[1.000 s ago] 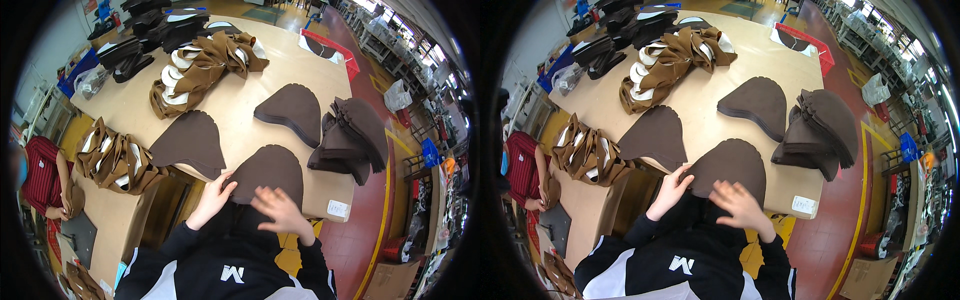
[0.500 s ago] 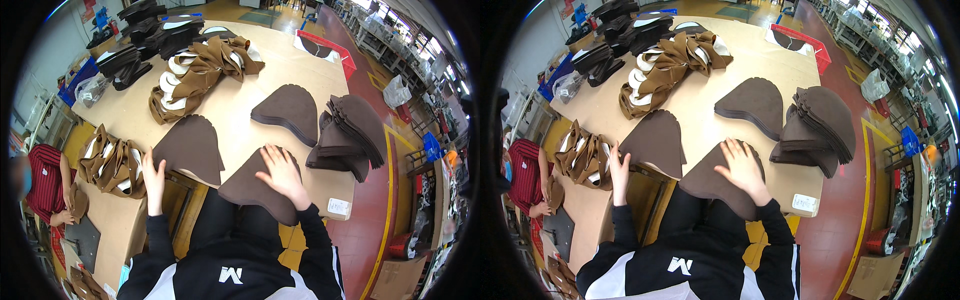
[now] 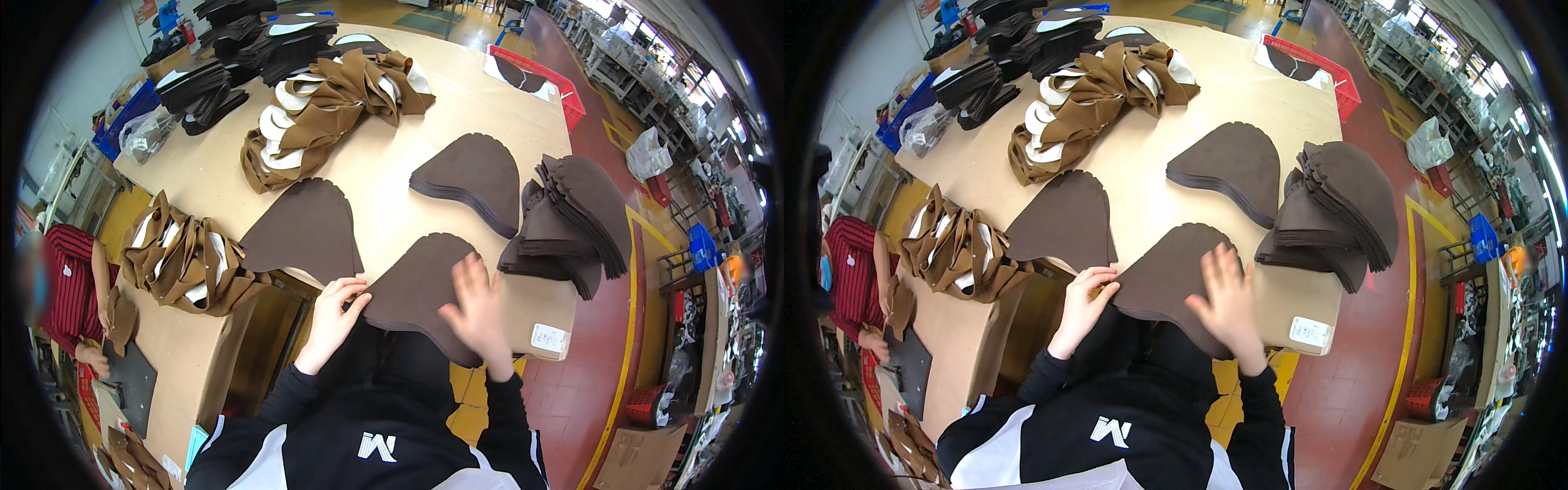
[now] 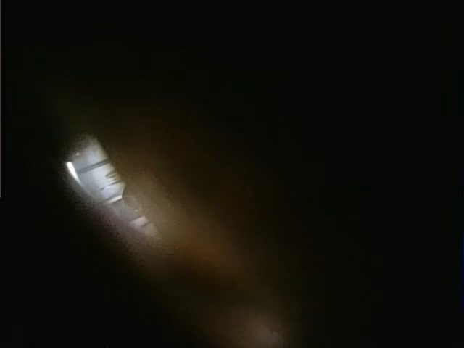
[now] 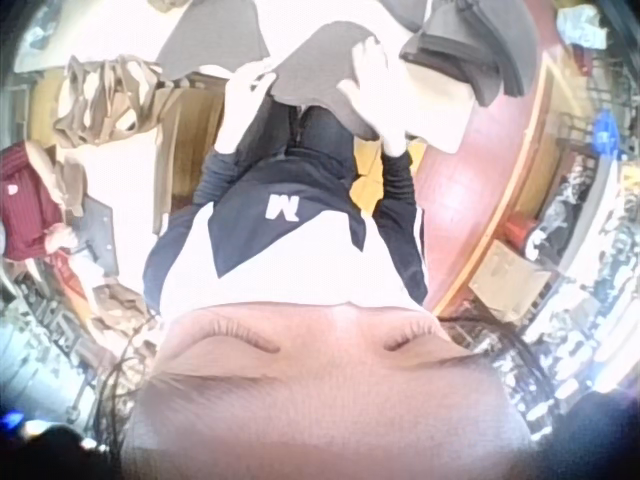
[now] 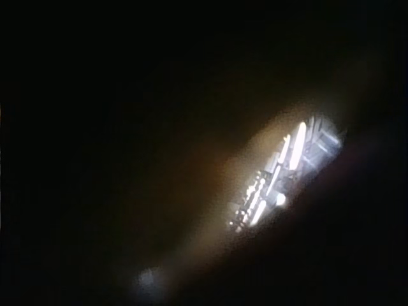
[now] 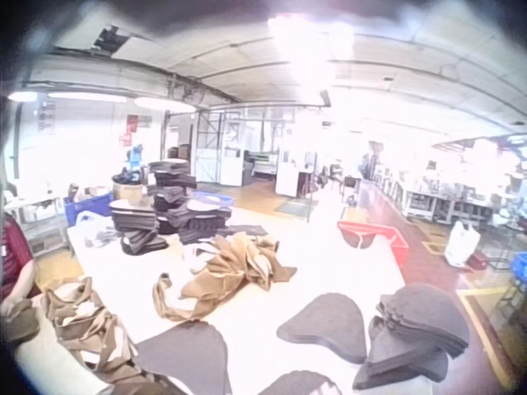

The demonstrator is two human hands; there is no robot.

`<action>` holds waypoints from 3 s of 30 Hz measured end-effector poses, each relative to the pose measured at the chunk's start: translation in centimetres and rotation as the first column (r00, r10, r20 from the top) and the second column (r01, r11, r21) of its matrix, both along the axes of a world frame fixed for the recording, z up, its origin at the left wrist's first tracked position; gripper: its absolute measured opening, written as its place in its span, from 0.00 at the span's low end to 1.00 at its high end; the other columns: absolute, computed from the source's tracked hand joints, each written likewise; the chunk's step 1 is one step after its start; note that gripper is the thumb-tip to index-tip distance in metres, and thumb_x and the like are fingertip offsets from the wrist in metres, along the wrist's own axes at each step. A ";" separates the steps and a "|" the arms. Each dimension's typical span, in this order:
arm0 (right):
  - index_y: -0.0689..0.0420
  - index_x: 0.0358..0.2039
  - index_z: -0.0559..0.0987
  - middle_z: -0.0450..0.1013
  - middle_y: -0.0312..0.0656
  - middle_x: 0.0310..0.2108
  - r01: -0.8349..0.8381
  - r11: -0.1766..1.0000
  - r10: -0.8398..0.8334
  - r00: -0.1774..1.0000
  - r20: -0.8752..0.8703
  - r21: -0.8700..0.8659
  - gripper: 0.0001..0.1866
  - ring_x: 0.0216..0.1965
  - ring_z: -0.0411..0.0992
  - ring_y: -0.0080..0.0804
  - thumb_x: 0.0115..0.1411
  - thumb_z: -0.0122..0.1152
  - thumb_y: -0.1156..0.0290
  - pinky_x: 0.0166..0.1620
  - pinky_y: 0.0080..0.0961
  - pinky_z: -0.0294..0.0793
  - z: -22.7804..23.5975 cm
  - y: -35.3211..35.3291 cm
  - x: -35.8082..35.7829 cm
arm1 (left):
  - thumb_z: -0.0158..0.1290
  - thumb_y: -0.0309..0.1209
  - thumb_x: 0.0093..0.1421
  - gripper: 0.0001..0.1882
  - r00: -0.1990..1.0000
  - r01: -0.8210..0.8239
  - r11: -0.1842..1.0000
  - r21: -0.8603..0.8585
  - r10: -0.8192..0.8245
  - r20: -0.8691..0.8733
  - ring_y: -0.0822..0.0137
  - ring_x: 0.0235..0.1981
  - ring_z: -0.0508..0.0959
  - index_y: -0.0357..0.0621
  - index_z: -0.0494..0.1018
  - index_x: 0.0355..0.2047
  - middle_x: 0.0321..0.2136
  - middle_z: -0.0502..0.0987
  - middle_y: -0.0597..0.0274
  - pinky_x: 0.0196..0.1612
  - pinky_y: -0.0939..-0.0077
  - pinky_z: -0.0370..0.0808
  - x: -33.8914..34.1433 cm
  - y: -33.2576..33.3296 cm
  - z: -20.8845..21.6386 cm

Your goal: The person repeatedly picks up dark brown fabric pieces from a table, aligns them, and stacks them into neat piles. The person also occasionally separates and re-stacks the pieces to organize them.

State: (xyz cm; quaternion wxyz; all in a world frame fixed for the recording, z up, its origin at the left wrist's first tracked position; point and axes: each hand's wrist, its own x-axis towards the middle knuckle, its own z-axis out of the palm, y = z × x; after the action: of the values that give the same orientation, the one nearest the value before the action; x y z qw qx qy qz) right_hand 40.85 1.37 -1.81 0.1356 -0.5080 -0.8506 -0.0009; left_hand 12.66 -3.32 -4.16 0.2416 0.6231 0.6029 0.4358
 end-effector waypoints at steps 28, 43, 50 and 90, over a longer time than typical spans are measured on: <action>0.57 0.67 0.69 0.70 0.52 0.62 -0.766 0.334 0.633 0.614 -0.472 -0.549 0.31 0.66 0.66 0.41 0.71 0.54 0.51 0.68 0.39 0.61 0.3 -2.9 -4.6 | 0.60 0.22 0.62 0.06 0.955 -0.055 0.994 -0.090 0.078 0.287 0.75 0.35 0.81 0.32 0.77 0.38 0.31 0.83 0.60 0.40 0.79 0.77 0.4 0.2 -0.4; 0.62 0.69 0.63 0.59 0.52 0.70 -0.514 0.856 0.516 0.856 0.029 -0.051 0.42 0.73 0.55 0.45 0.67 0.54 0.43 0.74 0.47 0.49 -2.0 3.4 -5.3 | 0.59 0.25 0.62 0.21 0.944 -0.331 0.941 0.068 0.329 0.038 0.49 0.60 0.72 0.36 0.74 0.55 0.53 0.77 0.48 0.64 0.60 0.68 -12.5 1.3 -1.7; 0.57 0.57 0.78 0.76 0.48 0.56 -0.788 0.226 0.611 0.573 -0.547 -0.573 0.21 0.63 0.69 0.39 0.70 0.57 0.58 0.70 0.44 0.58 0.3 0.0 -3.9 | 0.62 0.36 0.62 0.18 0.979 -0.033 0.999 0.028 0.038 -0.198 0.47 0.65 0.68 0.39 0.80 0.49 0.58 0.75 0.55 0.68 0.53 0.62 0.0 -1.1 -3.0; 0.50 0.66 0.71 0.60 0.47 0.71 -0.208 0.973 0.172 0.942 -0.288 -0.098 0.35 0.71 0.58 0.52 0.61 0.65 0.51 0.70 0.56 0.53 0.0 -1.1 0.4 | 0.62 0.33 0.61 0.19 0.984 -0.033 0.999 0.016 0.035 -0.177 0.51 0.57 0.75 0.37 0.78 0.50 0.52 0.78 0.50 0.59 0.62 0.73 1.8 -0.8 0.4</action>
State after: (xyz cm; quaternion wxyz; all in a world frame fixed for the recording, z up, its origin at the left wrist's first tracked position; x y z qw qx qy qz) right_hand 41.22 0.23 -1.85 0.2203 -0.4260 -0.8666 0.1378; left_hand 14.42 -4.08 -3.73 0.1756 0.6505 0.6298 0.3865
